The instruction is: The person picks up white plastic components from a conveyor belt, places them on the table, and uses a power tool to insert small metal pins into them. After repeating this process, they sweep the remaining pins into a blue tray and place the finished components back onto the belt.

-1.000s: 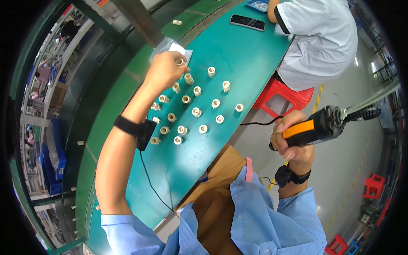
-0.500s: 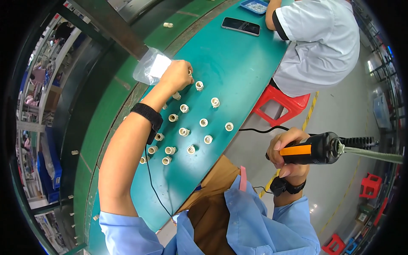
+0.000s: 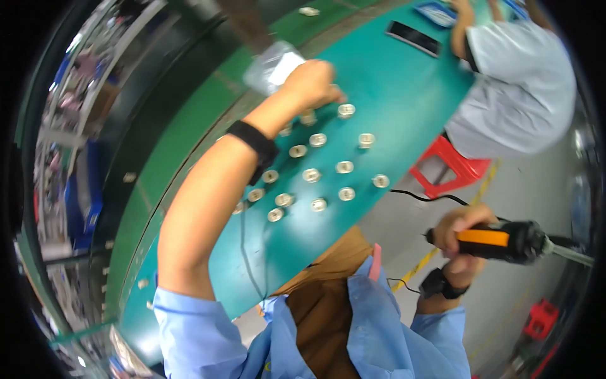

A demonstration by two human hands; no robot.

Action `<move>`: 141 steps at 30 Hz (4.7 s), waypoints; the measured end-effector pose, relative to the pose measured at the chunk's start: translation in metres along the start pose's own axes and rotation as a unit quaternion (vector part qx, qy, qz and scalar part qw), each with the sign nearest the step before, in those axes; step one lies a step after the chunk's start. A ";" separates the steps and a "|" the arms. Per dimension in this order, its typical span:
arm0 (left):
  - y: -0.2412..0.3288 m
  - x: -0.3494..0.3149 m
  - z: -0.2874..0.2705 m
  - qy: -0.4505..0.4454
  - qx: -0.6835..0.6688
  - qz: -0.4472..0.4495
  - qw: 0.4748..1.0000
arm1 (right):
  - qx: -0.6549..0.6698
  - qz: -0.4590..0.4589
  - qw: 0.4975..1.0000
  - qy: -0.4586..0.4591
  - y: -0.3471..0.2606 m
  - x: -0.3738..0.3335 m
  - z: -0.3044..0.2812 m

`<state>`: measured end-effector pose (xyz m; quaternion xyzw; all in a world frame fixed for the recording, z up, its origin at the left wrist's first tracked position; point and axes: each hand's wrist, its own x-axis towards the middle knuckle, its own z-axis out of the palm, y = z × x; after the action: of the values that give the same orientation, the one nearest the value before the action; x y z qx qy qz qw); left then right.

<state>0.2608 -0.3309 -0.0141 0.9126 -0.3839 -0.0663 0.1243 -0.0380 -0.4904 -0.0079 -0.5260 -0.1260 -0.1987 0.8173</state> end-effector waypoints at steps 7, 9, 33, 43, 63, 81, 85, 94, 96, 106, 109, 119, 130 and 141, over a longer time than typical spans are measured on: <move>-0.002 -0.115 -0.074 0.095 -0.071 -0.020 0.993 | -0.028 0.017 0.999 -0.038 -0.004 -0.008 -0.002; -0.030 -0.167 -0.091 0.128 -0.086 -0.067 0.986 | -0.028 0.038 0.998 -0.040 0.003 -0.007 0.005; -0.407 -0.332 -0.037 0.274 0.026 -0.565 0.778 | 0.365 0.161 0.740 -0.542 0.101 0.070 0.113; -0.262 -0.319 -0.090 0.447 -0.185 -0.427 0.764 | 0.341 0.142 0.817 -0.442 0.088 0.044 0.127; 0.003 -0.393 0.082 0.327 -0.224 -0.292 0.870 | 0.232 0.164 0.875 -0.392 0.071 -0.005 0.174; 0.014 -0.405 0.073 0.303 -0.226 -0.315 0.871 | 0.189 0.153 0.880 -0.407 0.080 -0.002 0.178; 0.025 -0.429 0.059 0.322 -0.254 -0.295 0.863 | 0.182 0.150 0.892 -0.386 0.091 0.006 0.147; -0.023 -0.592 0.022 0.436 0.007 -0.596 0.674 | 0.135 0.141 0.913 -0.359 0.092 0.003 0.154; -0.043 -0.605 0.026 0.390 0.002 -0.596 0.702 | 0.116 0.143 0.919 -0.347 0.087 0.005 0.150; -0.060 -0.625 0.005 0.208 0.049 -0.683 0.698 | 0.160 0.144 0.895 -0.391 0.094 0.004 0.155; -0.061 -0.626 0.020 0.213 0.032 -0.735 0.644 | 0.162 0.146 0.898 -0.381 0.094 0.005 0.156; -0.065 -0.543 0.028 0.467 -0.109 -0.622 0.619 | 0.169 0.160 0.926 -0.299 0.087 -0.001 0.166; -0.071 -0.506 0.031 0.473 -0.192 -0.525 0.681 | 0.150 0.188 0.924 -0.296 0.070 -0.006 0.138; -0.060 -0.476 0.036 0.473 -0.057 -0.449 0.756 | 0.150 0.214 0.931 -0.256 0.063 -0.017 0.126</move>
<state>-0.0377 0.0449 -0.0530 0.8862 0.1824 0.3043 0.2979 -0.0241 -0.3491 -0.0133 -0.4452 -0.2434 0.1435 0.8497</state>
